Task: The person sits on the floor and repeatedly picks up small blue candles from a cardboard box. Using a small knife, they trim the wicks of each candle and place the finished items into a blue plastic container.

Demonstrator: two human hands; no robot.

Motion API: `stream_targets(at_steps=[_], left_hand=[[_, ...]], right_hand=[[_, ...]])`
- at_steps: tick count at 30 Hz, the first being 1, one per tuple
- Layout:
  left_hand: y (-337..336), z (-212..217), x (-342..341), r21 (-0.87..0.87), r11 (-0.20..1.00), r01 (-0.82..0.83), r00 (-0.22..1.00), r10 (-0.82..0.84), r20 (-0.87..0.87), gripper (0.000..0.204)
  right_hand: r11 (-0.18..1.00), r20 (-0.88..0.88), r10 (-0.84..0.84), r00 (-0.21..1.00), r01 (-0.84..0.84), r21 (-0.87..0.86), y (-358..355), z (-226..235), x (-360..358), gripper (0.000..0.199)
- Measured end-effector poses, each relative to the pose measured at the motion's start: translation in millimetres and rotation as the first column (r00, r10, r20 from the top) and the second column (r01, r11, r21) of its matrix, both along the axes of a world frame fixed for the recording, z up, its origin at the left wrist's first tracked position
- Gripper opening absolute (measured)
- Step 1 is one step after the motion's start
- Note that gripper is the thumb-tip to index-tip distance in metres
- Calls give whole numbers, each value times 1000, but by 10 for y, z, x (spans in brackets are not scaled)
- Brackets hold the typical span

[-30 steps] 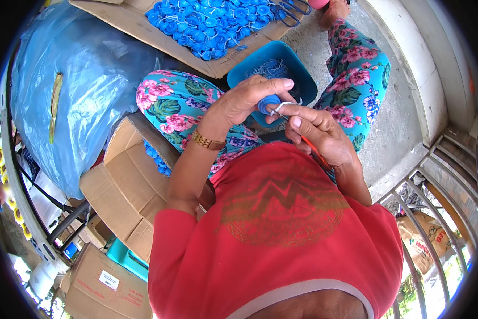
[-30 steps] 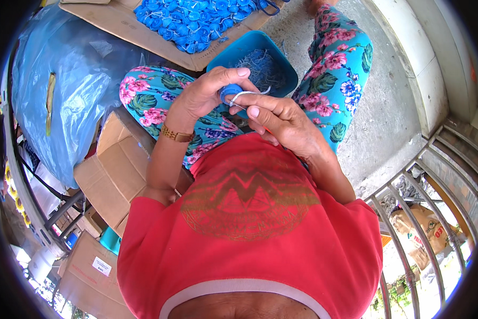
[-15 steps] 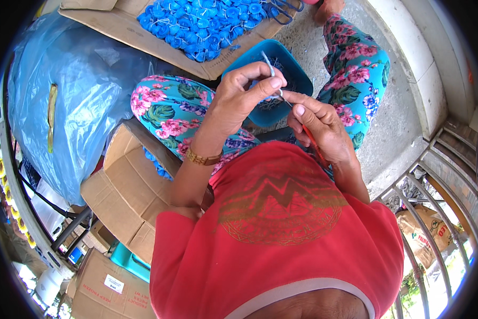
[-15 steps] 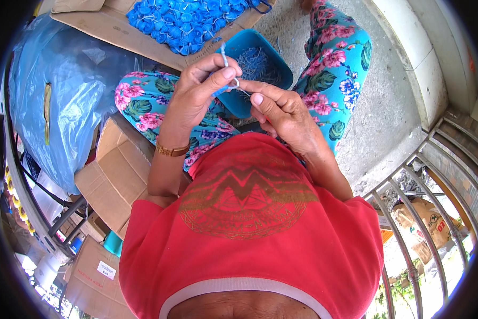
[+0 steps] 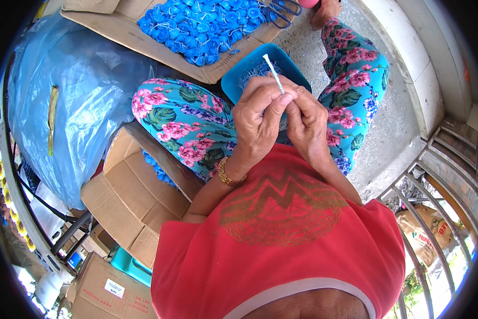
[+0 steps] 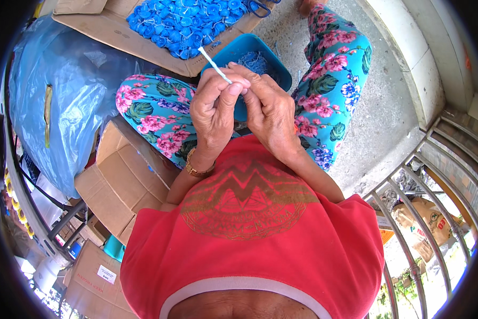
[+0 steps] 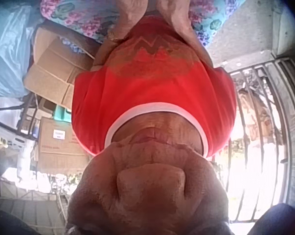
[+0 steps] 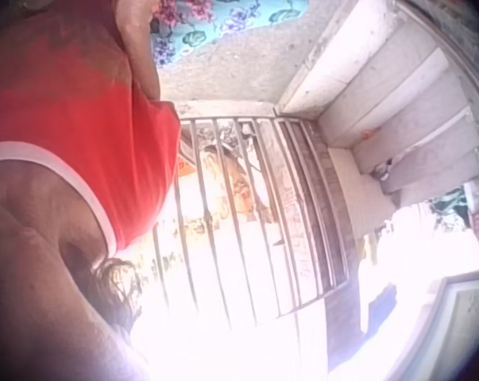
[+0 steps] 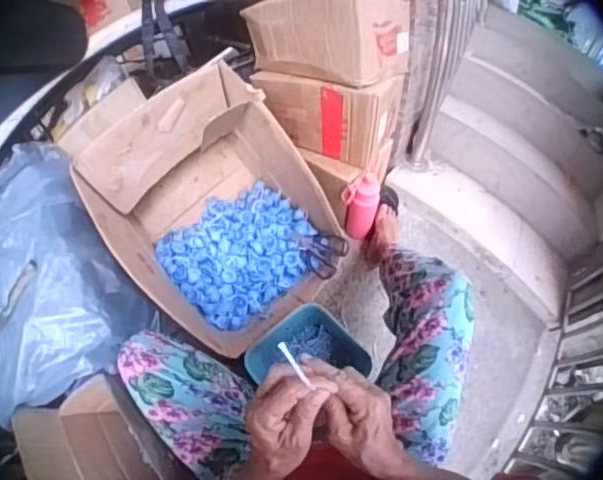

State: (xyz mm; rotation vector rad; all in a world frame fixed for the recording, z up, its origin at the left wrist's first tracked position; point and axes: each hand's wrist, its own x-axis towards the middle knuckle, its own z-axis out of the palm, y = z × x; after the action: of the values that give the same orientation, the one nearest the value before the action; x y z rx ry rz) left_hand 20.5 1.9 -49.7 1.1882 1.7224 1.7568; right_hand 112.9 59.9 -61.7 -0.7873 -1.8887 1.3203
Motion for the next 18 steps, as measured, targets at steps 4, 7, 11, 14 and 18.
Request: stream_targets(at_steps=[4, 7, 11, 14, 18], left_hand=[[-56, -46, -72, 11, 1000, 17, 995, -15, -95, 10], [-61, -43, -76, 22, 1000, 11, 979, -6, -204, 9], [-194, 290, 307, 88, 958, 274, 843, -195, -500, 8], [-66, 100, 231, -109, 984, 140, 908, -172, -381, 14], [1, -368, -81, -423, 905, 36, 995, 7, 100, 35]], right_hand=[[998, -20, 40, 999, -41, -57, 12, -38, -40, 27], [997, -53, 29, 998, -33, -71, 8, -104, -75, 26], [925, 42, -9, 999, 25, -380, 240, -499, -94, 28], [779, -30, 26, 999, -39, -626, 347, -415, -25, 32], [664, -47, 56, 997, -73, -744, 228, -389, 24, 36]])
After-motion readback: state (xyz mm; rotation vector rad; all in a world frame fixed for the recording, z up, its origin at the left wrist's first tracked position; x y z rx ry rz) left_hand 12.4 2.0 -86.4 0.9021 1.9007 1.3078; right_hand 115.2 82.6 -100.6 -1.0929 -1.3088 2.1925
